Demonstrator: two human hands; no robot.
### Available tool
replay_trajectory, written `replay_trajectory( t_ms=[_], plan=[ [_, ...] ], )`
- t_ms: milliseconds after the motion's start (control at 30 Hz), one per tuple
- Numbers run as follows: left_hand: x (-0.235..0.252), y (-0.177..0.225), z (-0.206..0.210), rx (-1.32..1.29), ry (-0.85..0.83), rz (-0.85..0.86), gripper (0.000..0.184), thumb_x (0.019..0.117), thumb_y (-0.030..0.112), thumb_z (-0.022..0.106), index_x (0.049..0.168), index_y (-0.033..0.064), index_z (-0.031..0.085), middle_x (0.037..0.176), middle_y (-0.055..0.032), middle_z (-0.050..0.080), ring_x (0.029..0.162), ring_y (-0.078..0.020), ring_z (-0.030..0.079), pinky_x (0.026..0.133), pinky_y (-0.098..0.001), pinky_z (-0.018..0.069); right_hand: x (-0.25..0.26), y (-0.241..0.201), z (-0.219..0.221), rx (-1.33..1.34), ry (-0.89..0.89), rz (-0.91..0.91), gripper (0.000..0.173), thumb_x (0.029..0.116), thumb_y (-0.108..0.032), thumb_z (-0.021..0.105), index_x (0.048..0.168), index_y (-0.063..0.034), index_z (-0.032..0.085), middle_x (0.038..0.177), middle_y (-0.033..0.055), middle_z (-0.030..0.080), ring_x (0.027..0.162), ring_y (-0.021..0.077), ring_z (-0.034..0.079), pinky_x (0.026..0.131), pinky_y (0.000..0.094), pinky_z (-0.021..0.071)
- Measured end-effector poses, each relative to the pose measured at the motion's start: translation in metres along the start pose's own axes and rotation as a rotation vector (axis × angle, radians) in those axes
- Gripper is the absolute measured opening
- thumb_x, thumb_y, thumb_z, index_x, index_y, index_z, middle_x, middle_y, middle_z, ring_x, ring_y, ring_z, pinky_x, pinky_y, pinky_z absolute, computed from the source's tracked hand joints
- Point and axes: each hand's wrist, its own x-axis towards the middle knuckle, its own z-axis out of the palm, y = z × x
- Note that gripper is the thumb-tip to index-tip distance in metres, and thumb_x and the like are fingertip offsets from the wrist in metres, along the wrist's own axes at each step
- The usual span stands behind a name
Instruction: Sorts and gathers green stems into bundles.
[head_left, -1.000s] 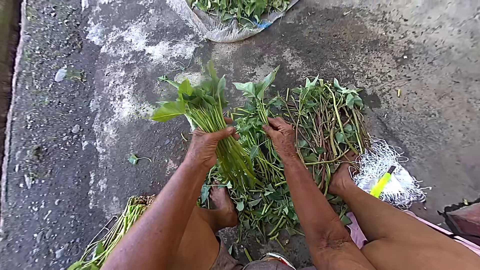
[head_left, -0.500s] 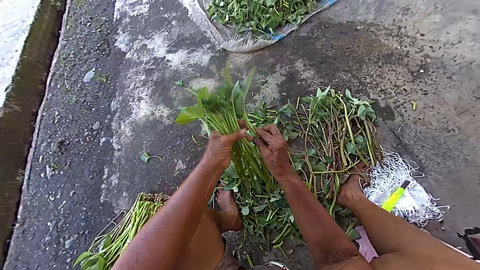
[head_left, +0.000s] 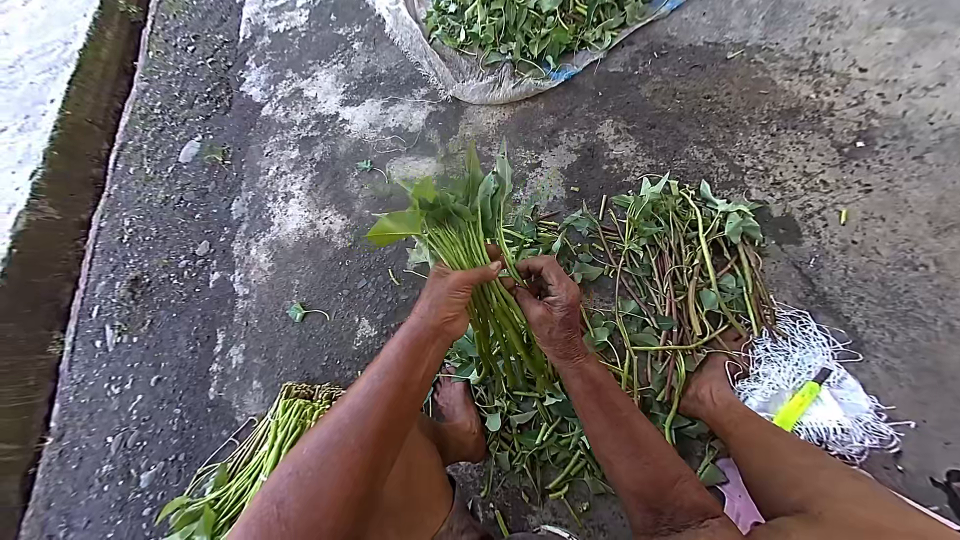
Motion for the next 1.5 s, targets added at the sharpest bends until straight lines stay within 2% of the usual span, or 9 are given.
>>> replay_trajectory(
  t_ms=[500, 700, 767, 833, 933, 1033, 1133, 1267, 1500],
  plan=[
    [-0.003, -0.004, -0.008, 0.105, -0.017, 0.082, 0.029, 0.0831, -0.015, 0.071, 0.107, 0.0002, 0.069, 0.095, -0.0098, 0.074, 0.083, -0.0165, 0.071, 0.076, -0.0326, 0.0612, -0.003, -0.004, 0.003, -0.208, -0.110, -0.199, 0.020, 0.0868, 0.001, 0.067, 0.104, 0.0015, 0.077, 0.085, 0.0123, 0.074, 0.079, 0.0234, 0.070, 0.076, 0.0365, 0.0584],
    [-0.002, -0.002, -0.018, 0.065, -0.117, 0.167, 0.014, 0.0949, -0.008, 0.059, 0.105, 0.0006, 0.064, 0.101, -0.0165, 0.075, 0.093, -0.0267, 0.074, 0.086, -0.0417, 0.0618, -0.002, 0.027, -0.008, 0.659, -0.378, 0.437, 0.035, 0.0925, -0.002, 0.062, 0.127, 0.0027, 0.067, 0.118, 0.0120, 0.072, 0.101, 0.0139, 0.069, 0.092, 0.0324, 0.0570],
    [-0.001, 0.003, -0.021, 0.019, -0.182, 0.205, 0.013, 0.0992, -0.006, 0.052, 0.105, 0.0017, 0.061, 0.100, -0.0196, 0.075, 0.095, -0.0323, 0.075, 0.090, -0.0475, 0.0615, -0.006, 0.056, -0.013, 0.783, -0.280, 0.545, 0.037, 0.0907, -0.004, 0.062, 0.127, -0.0003, 0.068, 0.121, 0.0116, 0.070, 0.095, 0.0154, 0.069, 0.085, 0.0340, 0.0578],
    [0.000, 0.009, -0.023, 0.015, -0.224, 0.251, 0.016, 0.0992, -0.006, 0.052, 0.108, 0.0036, 0.062, 0.095, -0.0165, 0.075, 0.092, -0.0311, 0.075, 0.089, -0.0479, 0.0620, -0.009, 0.088, -0.022, 0.531, -0.098, 0.613, 0.036, 0.0950, -0.005, 0.061, 0.130, -0.0021, 0.066, 0.130, 0.0122, 0.065, 0.095, 0.0176, 0.068, 0.082, 0.0363, 0.0572],
    [-0.001, 0.011, -0.026, 0.043, -0.273, 0.274, 0.030, 0.0949, -0.007, 0.055, 0.122, 0.0042, 0.061, 0.091, -0.0144, 0.076, 0.087, -0.0283, 0.077, 0.086, -0.0451, 0.0636, -0.014, 0.145, -0.049, -0.126, -0.077, 0.750, 0.051, 0.0946, -0.018, 0.073, 0.141, -0.0019, 0.059, 0.154, 0.0203, 0.047, 0.138, 0.0348, 0.048, 0.112, 0.0543, 0.0416],
    [-0.001, 0.008, -0.026, 0.090, -0.277, 0.252, 0.032, 0.0927, -0.009, 0.054, 0.121, 0.0024, 0.061, 0.093, -0.0156, 0.076, 0.088, -0.0297, 0.077, 0.088, -0.0455, 0.0632, -0.023, 0.173, -0.071, -0.495, -0.194, 0.880, 0.061, 0.0989, -0.024, 0.068, 0.151, 0.0005, 0.047, 0.158, 0.0275, 0.039, 0.147, 0.0460, 0.036, 0.118, 0.0610, 0.0317],
    [0.001, 0.005, -0.024, 0.119, -0.273, 0.233, 0.031, 0.0920, -0.011, 0.053, 0.118, 0.0024, 0.063, 0.088, -0.0149, 0.077, 0.083, -0.0273, 0.077, 0.082, -0.0416, 0.0646, -0.034, 0.174, -0.076, -0.611, -0.391, 0.949, 0.056, 0.1037, -0.027, 0.059, 0.152, -0.0029, 0.047, 0.152, 0.0243, 0.049, 0.144, 0.0436, 0.042, 0.117, 0.0617, 0.0313],
    [0.006, 0.004, -0.024, 0.095, -0.155, 0.182, 0.028, 0.0931, -0.012, 0.056, 0.117, 0.0002, 0.063, 0.084, -0.0131, 0.074, 0.074, -0.0247, 0.075, 0.075, -0.0415, 0.0653, -0.038, 0.171, -0.071, -0.502, -0.413, 0.856, 0.032, 0.1024, -0.020, 0.061, 0.128, -0.0037, 0.070, 0.126, 0.0211, 0.069, 0.123, 0.0372, 0.063, 0.110, 0.0550, 0.0440],
    [0.011, 0.007, -0.023, 0.071, 0.042, 0.126, 0.017, 0.0955, -0.007, 0.061, 0.110, -0.0013, 0.065, 0.081, -0.0132, 0.072, 0.072, -0.0249, 0.074, 0.073, -0.0422, 0.0648, -0.009, 0.133, -0.070, 0.150, -0.148, 0.675, 0.014, 0.0906, 0.005, 0.069, 0.104, 0.0056, 0.072, 0.091, 0.0088, 0.070, 0.070, 0.0080, 0.061, 0.067, 0.0248, 0.0533]
  ],
)
